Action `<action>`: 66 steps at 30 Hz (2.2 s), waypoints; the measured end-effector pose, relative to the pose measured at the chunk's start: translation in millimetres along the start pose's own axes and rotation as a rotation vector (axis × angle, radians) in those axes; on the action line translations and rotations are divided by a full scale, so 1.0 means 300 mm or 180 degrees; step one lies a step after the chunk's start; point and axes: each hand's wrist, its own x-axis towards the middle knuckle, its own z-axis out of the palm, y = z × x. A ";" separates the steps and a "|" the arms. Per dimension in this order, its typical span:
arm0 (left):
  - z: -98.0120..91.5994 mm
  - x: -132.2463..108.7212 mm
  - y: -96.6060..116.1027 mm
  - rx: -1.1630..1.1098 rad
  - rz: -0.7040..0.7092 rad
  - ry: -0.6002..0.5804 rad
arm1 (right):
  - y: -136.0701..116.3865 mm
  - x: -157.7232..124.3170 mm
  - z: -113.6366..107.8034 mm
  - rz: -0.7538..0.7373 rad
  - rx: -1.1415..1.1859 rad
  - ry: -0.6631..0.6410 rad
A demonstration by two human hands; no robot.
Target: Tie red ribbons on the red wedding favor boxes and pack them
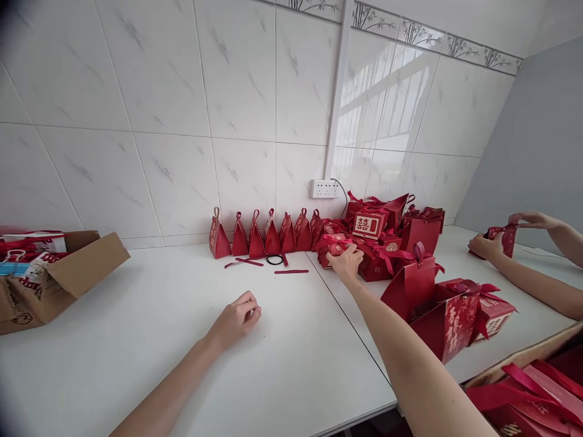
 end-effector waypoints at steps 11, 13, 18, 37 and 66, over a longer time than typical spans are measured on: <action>-0.019 0.003 -0.033 -0.1101 -0.0636 0.1696 | -0.222 -0.400 -0.005 -0.1336 0.2248 -0.0546; -0.035 -0.004 -0.018 -0.1520 -0.0830 0.1946 | -0.219 -0.467 0.026 -0.1717 0.2435 -0.0635; -0.041 -0.002 0.021 -0.1780 -0.0922 0.1836 | -0.161 -0.548 0.061 -0.2305 0.2410 -0.1047; -0.048 0.015 0.030 -0.1503 -0.1304 0.1592 | -0.171 -0.490 -0.043 -0.1525 0.2641 -0.2289; -0.062 -0.012 0.028 -0.1339 0.0023 0.0911 | -0.151 -0.415 -0.026 -0.0901 0.3443 -0.2813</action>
